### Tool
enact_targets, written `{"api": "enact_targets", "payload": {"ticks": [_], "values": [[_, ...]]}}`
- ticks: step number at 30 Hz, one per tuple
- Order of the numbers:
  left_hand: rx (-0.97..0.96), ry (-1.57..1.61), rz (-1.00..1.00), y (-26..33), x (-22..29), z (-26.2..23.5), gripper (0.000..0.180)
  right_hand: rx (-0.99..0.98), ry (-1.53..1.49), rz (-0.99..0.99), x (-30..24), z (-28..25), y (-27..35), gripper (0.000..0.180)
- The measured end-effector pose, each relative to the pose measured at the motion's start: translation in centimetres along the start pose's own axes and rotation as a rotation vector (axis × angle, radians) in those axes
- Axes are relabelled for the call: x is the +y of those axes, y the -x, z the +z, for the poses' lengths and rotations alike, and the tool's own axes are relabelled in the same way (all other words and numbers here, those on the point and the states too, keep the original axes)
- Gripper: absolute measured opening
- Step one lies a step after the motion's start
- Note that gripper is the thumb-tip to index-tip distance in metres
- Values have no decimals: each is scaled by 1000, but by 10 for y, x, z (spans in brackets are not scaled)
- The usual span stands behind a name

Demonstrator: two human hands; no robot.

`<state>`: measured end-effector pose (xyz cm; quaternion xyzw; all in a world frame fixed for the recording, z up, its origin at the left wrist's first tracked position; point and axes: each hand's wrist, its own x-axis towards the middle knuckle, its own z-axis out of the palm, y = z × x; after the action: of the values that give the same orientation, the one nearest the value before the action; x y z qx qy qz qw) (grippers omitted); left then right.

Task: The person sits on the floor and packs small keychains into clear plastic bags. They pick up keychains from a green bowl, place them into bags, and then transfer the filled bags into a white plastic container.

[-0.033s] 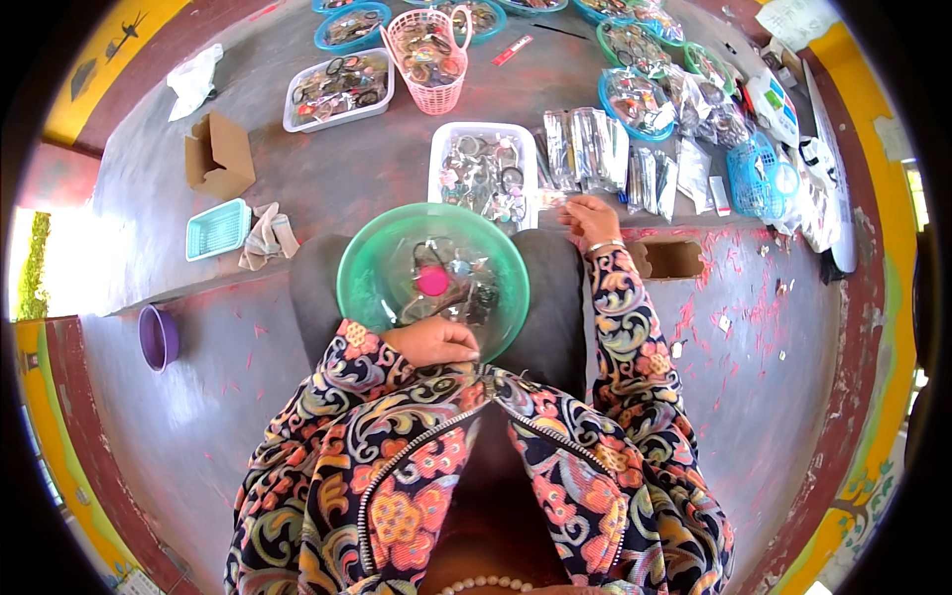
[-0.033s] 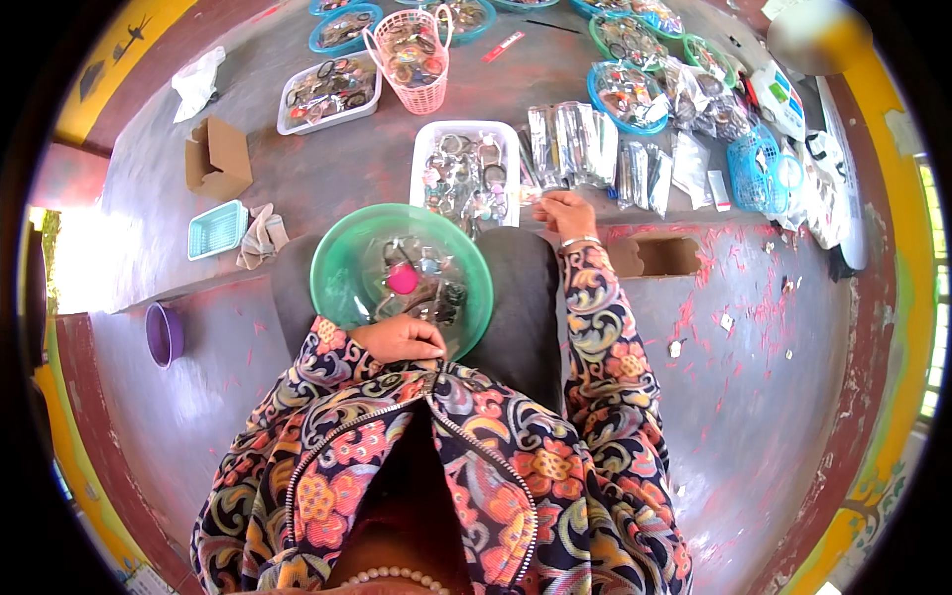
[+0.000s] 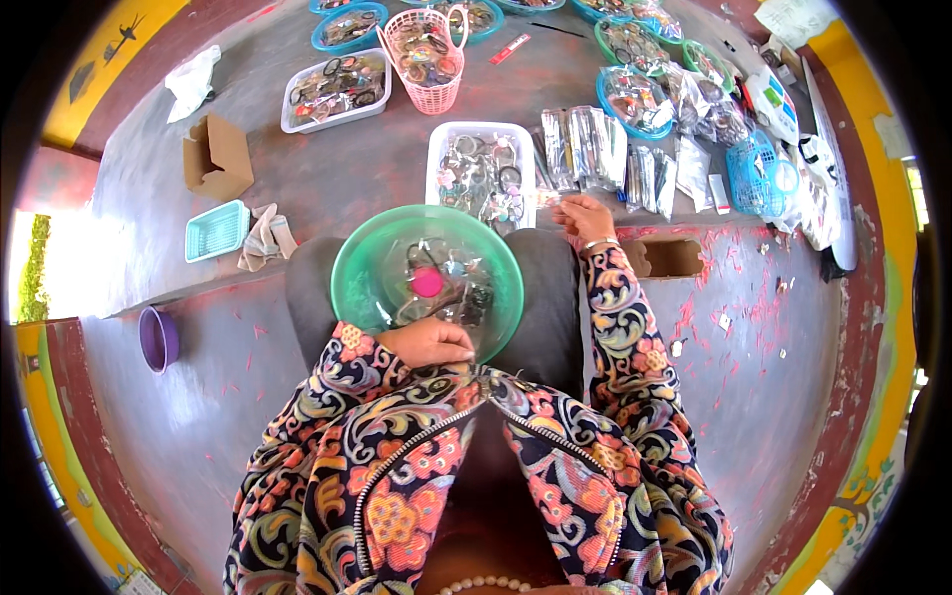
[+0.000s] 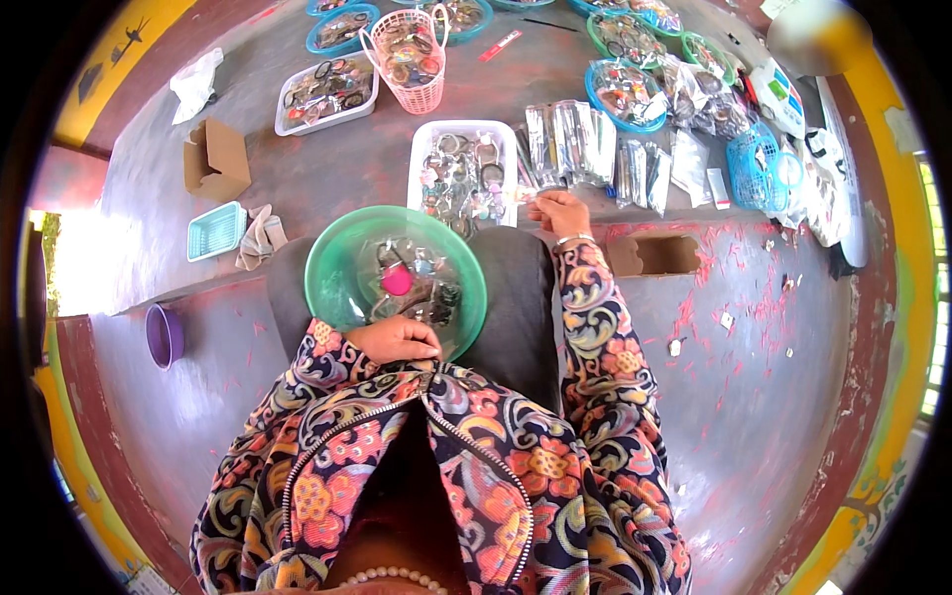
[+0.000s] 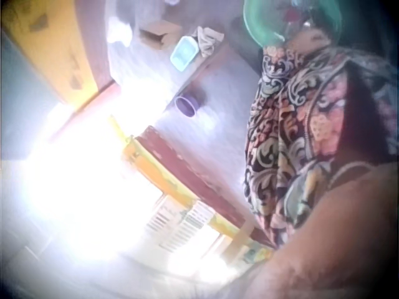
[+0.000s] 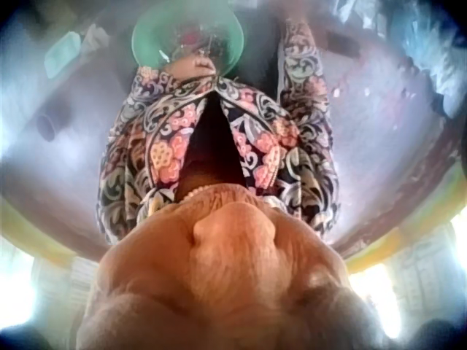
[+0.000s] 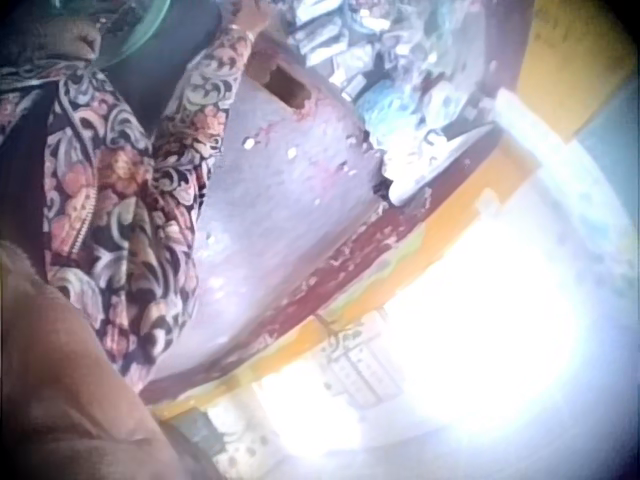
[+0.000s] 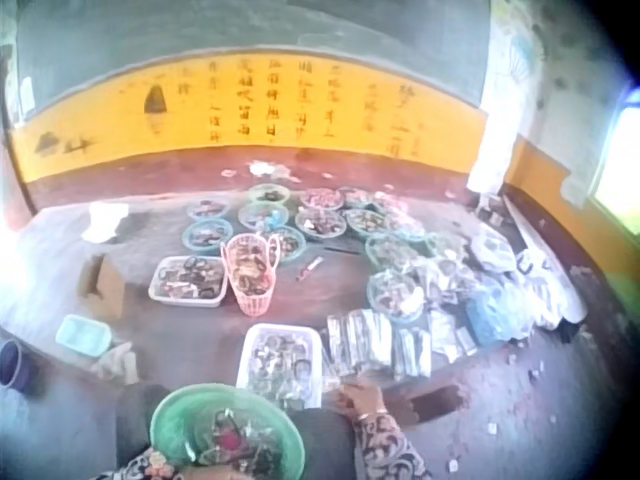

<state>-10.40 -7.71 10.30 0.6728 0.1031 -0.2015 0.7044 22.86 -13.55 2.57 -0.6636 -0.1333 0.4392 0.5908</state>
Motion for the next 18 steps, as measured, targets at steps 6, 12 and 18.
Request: {"api": "enact_targets", "payload": {"ticks": [6,12,18], "values": [[19,218,-78,3,-1,-1,19,19,-136,-6,13,25,-43,11],[-3,254,-83,1,2,-2,21,-301,-156,349,8,27,-57,26],[-12,202,-68,-1,0,-3,20,-166,112,267,13,12,-47,28]]}}
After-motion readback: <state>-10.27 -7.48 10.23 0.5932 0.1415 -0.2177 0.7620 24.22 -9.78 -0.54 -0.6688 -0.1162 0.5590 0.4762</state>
